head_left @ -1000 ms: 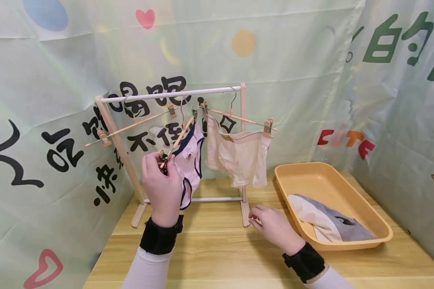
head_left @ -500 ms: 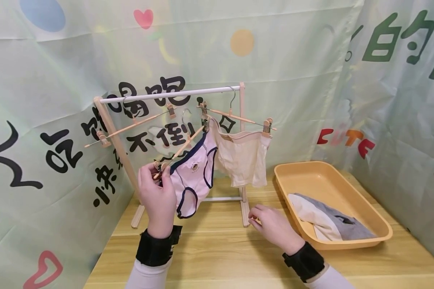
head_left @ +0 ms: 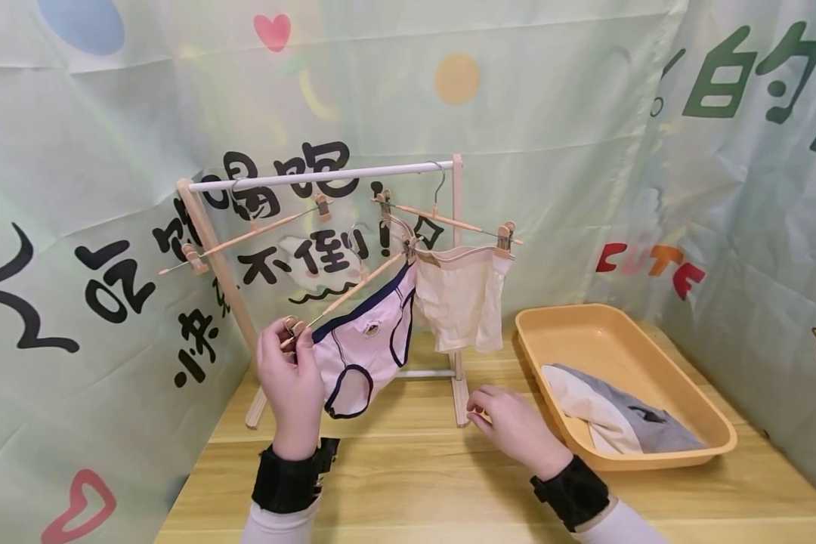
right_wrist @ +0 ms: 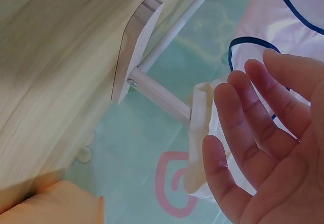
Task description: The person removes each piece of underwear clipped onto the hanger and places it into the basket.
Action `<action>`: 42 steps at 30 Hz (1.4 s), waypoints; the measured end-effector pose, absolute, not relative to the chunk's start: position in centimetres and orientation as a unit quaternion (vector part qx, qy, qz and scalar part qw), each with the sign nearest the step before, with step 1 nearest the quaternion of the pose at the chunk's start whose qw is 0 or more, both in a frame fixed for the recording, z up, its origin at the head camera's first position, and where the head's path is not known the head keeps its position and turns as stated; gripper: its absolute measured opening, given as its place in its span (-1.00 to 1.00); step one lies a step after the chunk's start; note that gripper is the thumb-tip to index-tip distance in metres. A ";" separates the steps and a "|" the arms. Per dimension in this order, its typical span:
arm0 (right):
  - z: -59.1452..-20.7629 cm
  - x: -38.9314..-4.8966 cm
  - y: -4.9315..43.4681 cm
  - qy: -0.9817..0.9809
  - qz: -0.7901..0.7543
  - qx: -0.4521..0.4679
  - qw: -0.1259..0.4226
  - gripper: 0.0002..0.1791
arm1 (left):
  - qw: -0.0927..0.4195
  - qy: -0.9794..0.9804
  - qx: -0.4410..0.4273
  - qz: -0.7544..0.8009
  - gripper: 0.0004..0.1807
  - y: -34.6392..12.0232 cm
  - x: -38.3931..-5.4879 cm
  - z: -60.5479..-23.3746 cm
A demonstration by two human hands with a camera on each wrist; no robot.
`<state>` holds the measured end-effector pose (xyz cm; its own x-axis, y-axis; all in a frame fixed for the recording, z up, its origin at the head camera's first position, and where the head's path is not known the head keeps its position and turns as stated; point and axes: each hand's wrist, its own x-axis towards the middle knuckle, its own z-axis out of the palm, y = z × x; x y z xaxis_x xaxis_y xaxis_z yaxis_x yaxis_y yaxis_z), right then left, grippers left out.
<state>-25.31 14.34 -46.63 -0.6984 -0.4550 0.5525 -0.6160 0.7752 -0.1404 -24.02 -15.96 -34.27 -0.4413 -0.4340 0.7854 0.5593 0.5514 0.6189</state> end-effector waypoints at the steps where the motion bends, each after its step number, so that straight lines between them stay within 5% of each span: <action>1: -46.6 -25.3 14.3 -0.908 0.159 0.295 0.253 -0.91 | 0.525 -0.706 -0.045 -0.474 -0.78 -16.1 -24.1 -34.5; 42: -46.8 -25.5 14.7 -0.908 0.169 0.291 0.251 -0.94 | 0.500 -0.667 -0.087 -0.546 -0.75 -16.5 -22.5 -36.1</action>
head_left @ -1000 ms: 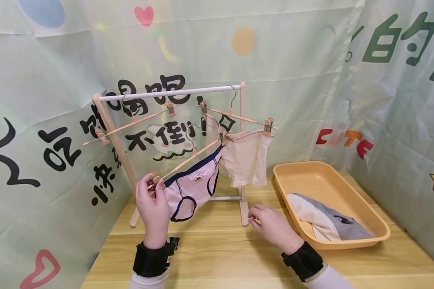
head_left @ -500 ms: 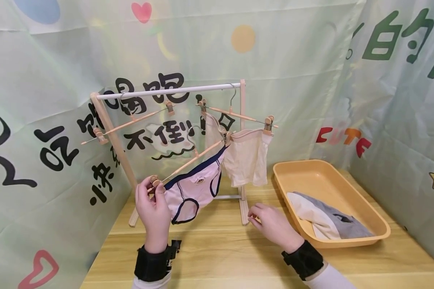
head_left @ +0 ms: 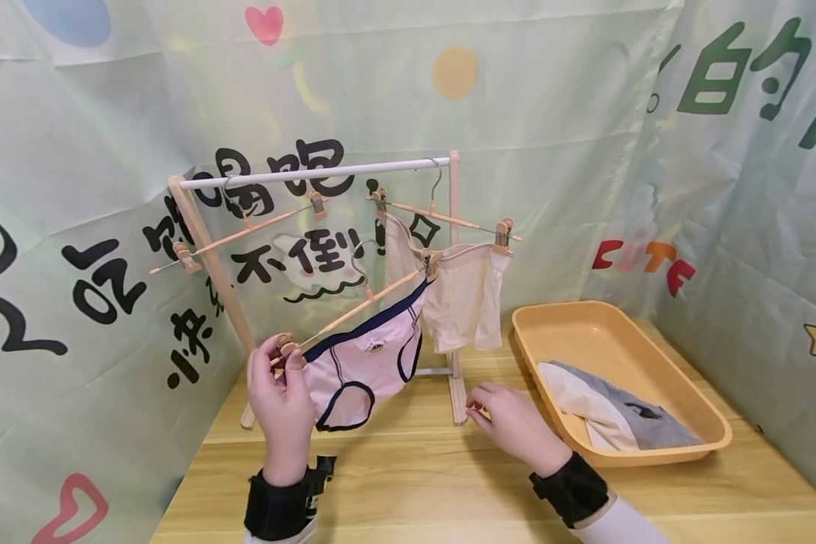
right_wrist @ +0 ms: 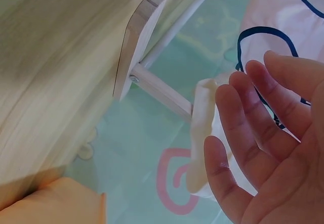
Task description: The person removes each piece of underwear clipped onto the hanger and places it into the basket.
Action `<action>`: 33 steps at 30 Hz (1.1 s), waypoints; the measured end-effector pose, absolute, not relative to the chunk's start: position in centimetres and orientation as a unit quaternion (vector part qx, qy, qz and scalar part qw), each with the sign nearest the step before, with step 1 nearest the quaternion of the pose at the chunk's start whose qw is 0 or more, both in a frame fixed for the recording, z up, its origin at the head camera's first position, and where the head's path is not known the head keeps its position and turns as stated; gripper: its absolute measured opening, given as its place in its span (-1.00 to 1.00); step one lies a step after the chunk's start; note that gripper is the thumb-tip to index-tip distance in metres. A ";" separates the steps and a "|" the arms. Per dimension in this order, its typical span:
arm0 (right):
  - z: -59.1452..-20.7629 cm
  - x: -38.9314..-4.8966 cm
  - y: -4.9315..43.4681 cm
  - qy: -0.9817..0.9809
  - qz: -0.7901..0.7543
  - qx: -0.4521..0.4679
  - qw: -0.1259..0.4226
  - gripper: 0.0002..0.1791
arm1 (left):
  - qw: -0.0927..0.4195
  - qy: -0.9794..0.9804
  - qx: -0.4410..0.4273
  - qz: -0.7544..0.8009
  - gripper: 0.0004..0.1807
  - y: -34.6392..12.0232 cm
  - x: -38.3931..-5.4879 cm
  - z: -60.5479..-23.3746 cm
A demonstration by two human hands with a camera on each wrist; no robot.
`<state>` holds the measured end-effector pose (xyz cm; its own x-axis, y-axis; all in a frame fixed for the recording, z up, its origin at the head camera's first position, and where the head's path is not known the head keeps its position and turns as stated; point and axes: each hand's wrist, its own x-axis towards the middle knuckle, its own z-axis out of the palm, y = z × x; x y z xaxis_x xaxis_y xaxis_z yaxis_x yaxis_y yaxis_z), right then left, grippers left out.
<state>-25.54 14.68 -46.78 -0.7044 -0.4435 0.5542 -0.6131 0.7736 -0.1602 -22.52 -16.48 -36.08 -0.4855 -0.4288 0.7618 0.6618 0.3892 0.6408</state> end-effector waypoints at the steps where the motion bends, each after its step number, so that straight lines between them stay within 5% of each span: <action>1: -46.8 -25.5 14.7 -0.908 0.169 0.290 0.252 -0.94 | 0.499 -0.667 -0.090 -0.546 -0.76 -16.5 -22.4 -36.0; 12: -46.2 -25.6 14.9 -0.906 0.169 0.259 0.288 -0.94 | 0.456 -0.681 -0.131 -0.558 -0.75 -16.5 -22.4 -36.3; 33: -44.3 -25.9 17.0 -0.899 0.209 0.113 0.368 -0.91 | 0.291 -0.716 -0.132 -0.620 -0.72 -16.3 -24.0 -37.6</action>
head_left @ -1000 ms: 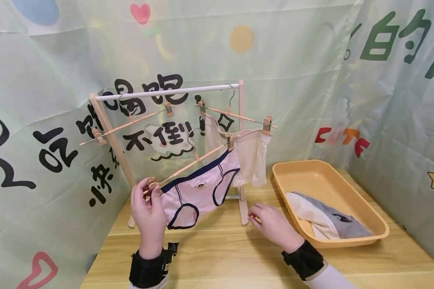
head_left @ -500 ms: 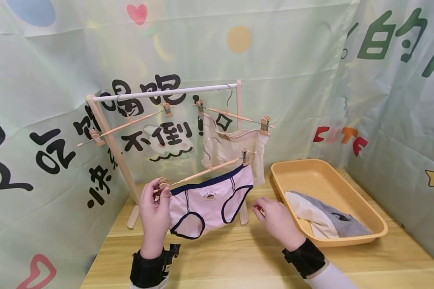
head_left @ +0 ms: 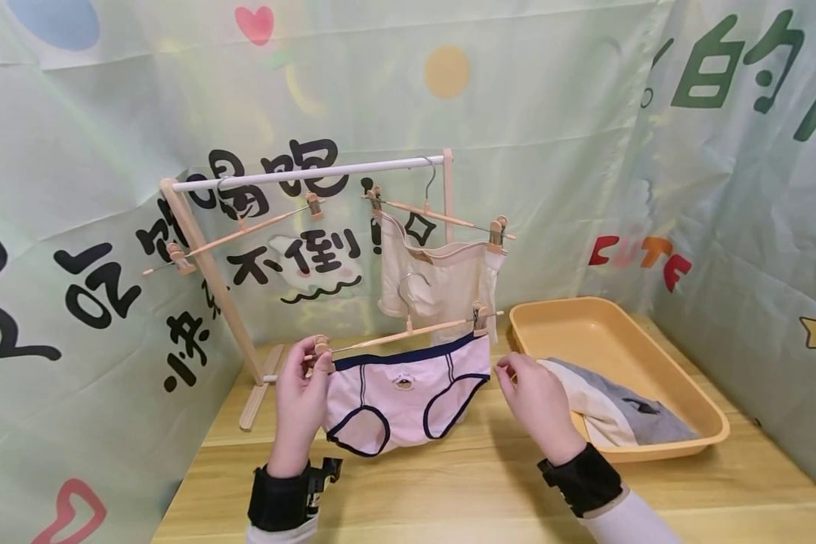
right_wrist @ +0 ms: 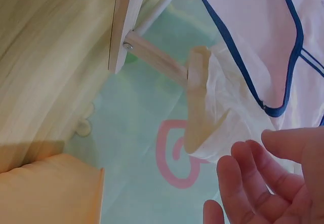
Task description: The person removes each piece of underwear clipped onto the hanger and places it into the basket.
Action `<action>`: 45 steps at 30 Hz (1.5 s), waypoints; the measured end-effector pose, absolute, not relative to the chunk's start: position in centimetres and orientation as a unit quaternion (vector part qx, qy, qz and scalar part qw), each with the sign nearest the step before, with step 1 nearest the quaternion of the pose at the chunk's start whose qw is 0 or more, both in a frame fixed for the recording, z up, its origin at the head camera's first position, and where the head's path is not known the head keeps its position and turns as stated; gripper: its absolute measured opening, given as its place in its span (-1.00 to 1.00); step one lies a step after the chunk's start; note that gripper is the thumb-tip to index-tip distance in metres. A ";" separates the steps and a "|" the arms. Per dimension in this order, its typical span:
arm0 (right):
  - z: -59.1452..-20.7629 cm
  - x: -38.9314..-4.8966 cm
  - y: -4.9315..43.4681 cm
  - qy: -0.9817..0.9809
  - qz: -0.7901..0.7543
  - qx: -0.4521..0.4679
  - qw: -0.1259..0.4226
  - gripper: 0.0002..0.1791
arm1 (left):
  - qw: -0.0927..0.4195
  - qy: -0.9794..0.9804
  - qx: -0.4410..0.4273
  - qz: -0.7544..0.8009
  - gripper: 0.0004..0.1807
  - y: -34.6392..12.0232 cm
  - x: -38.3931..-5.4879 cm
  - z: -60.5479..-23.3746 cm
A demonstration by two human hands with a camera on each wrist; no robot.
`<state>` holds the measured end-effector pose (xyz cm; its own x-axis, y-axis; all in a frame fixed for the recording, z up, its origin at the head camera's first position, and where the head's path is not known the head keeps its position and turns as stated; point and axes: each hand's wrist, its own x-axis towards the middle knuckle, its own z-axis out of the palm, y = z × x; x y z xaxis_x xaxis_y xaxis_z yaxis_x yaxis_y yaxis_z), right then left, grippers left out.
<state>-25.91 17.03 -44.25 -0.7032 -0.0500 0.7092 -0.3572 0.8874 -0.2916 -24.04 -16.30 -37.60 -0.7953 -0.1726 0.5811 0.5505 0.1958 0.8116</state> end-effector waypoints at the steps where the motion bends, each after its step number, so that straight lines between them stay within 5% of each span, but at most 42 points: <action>1: -44.2 -25.9 17.1 -0.899 0.212 0.108 0.368 -0.90 | 0.284 -0.719 -0.130 -0.621 -0.72 -16.4 -24.2 -37.7; 27: -42.8 -26.3 18.3 -0.864 0.282 0.097 0.405 -0.70 | 0.183 -0.760 -0.093 -0.617 -0.72 -16.2 -26.0 -39.2; 45: -42.2 -26.0 18.3 -0.890 0.358 0.157 0.235 -0.50 | 0.141 -0.780 -0.111 -0.600 -0.68 -16.3 -26.0 -39.4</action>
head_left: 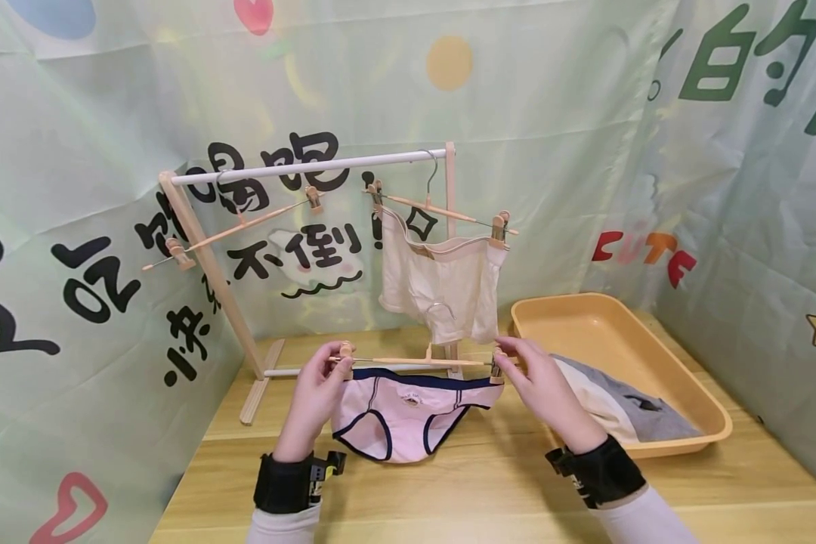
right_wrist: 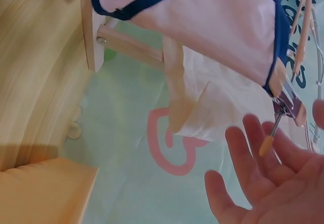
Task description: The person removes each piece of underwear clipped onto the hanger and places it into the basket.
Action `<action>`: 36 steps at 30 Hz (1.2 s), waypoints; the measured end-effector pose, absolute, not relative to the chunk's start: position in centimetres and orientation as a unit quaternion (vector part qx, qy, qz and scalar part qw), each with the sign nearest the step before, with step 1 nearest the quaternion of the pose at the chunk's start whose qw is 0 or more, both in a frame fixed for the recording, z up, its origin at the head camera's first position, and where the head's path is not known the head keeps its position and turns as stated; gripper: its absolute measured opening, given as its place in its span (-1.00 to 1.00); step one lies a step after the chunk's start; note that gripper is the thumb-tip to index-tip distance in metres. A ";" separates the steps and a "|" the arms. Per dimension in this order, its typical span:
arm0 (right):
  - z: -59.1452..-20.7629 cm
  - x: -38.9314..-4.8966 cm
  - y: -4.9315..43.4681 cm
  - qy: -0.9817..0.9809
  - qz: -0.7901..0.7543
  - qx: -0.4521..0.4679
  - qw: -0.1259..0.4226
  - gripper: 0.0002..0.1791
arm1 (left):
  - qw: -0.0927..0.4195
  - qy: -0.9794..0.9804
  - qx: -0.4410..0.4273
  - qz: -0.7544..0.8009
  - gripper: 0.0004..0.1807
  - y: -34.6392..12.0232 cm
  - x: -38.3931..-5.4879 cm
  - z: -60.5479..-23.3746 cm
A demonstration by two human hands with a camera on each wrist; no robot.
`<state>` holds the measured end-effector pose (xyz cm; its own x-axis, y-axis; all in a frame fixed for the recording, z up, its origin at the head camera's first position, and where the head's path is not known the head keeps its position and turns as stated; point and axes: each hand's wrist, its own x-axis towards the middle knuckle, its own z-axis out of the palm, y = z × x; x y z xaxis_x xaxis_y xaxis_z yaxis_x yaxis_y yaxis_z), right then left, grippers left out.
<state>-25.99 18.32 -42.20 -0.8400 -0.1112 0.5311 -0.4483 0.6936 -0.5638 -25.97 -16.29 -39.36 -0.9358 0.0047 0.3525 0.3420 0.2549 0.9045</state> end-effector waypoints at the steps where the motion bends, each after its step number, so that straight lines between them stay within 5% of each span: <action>1: -42.1 -26.0 18.4 -0.890 0.359 0.163 0.229 -0.51 | 0.139 -0.780 -0.113 -0.600 -0.67 -16.3 -25.9 -39.3; 22: -41.9 -25.8 18.8 -0.878 0.413 0.205 0.125 -0.70 | 0.099 -0.797 -0.133 -0.581 -0.70 -17.5 -26.3 -39.6; 36: -41.3 -25.3 18.4 -0.877 0.420 0.192 0.137 -0.72 | 0.073 -0.843 -0.130 -0.517 -0.64 -18.3 -26.1 -40.1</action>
<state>-25.30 18.45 -41.29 -0.8887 -0.2219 0.4011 -0.4516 0.5740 -0.6830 -26.10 -18.31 -40.08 -0.9554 0.1436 0.2578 0.2950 0.4323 0.8521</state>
